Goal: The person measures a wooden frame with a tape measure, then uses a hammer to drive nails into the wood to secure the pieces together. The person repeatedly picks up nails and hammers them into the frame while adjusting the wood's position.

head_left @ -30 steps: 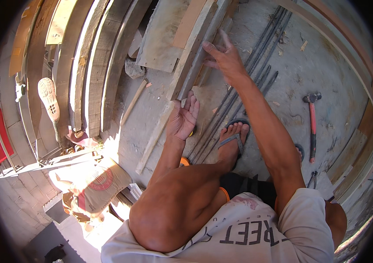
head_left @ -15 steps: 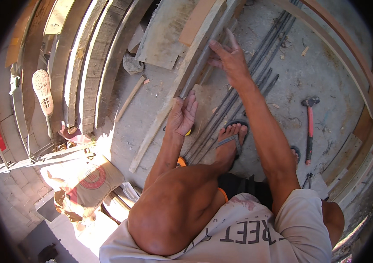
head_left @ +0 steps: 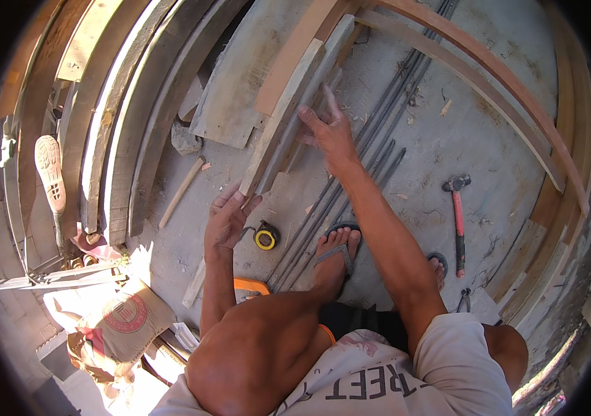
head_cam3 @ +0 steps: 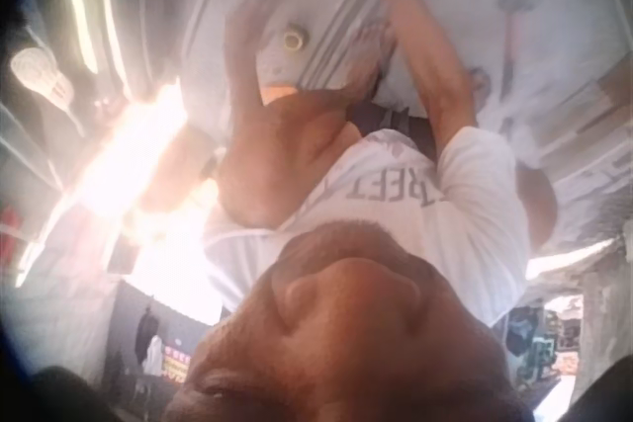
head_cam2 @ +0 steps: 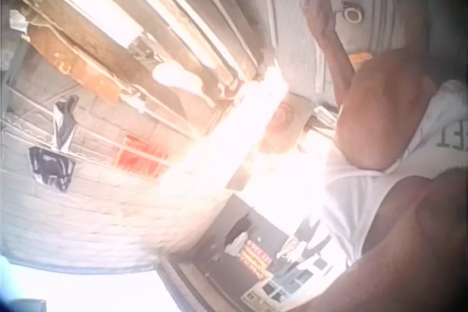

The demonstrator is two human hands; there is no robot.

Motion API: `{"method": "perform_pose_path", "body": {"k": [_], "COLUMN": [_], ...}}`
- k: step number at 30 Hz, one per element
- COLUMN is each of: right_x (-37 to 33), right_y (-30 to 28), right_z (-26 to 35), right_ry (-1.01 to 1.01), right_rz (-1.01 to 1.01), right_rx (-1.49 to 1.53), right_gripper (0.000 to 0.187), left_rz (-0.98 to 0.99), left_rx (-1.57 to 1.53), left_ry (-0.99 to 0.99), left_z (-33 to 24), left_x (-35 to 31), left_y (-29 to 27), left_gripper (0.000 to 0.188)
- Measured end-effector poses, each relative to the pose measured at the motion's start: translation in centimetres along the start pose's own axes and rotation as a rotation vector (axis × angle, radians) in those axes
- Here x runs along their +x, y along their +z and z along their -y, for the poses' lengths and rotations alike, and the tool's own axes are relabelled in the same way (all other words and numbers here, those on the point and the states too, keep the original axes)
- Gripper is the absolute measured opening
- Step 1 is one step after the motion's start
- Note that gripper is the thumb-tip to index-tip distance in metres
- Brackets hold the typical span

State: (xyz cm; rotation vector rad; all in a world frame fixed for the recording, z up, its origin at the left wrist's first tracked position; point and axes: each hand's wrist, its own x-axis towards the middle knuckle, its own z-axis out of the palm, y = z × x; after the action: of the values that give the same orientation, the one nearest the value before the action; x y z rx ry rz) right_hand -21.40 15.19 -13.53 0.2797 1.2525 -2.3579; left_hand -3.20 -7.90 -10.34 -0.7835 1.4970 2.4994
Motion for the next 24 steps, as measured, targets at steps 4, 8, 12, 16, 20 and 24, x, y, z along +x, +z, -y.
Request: {"method": "perform_pose_path", "body": {"k": [4,8,12,16,20,24], "right_x": [-0.4,-0.2,0.3,0.3,0.0,-0.5], "right_y": [0.1,0.2,0.1,0.3,0.9,1.2], "right_z": [0.6,0.4,-0.1,-0.2,-0.3,-0.1], "right_ry": [-0.012,-0.050,-0.037,-0.031,-0.020,-0.017], "right_rz": [0.014,-0.001,0.023,0.015,0.054,0.080], "right_rx": [-0.012,-0.028,0.009,-0.026,-0.054,-0.096], "right_gripper": [0.103,0.100,0.099,0.098,0.098,0.097], "left_rz": [-0.009,-0.063,-0.307,-0.335,-0.206,-0.172], "left_rx": [0.172,0.438,0.807,0.649,0.342,0.318], "left_ry": [0.070,0.193,0.286,0.268,0.224,0.184], "left_z": [-1.3,-1.1,1.3,2.8,2.9,4.3], "left_x": [-0.6,-1.2,-0.9,-0.6,-0.9,-0.4], "left_y": [1.5,4.1,4.0,4.1,3.3,1.8], "left_gripper": [0.045,0.041,0.022,0.023,0.031,0.041]}}
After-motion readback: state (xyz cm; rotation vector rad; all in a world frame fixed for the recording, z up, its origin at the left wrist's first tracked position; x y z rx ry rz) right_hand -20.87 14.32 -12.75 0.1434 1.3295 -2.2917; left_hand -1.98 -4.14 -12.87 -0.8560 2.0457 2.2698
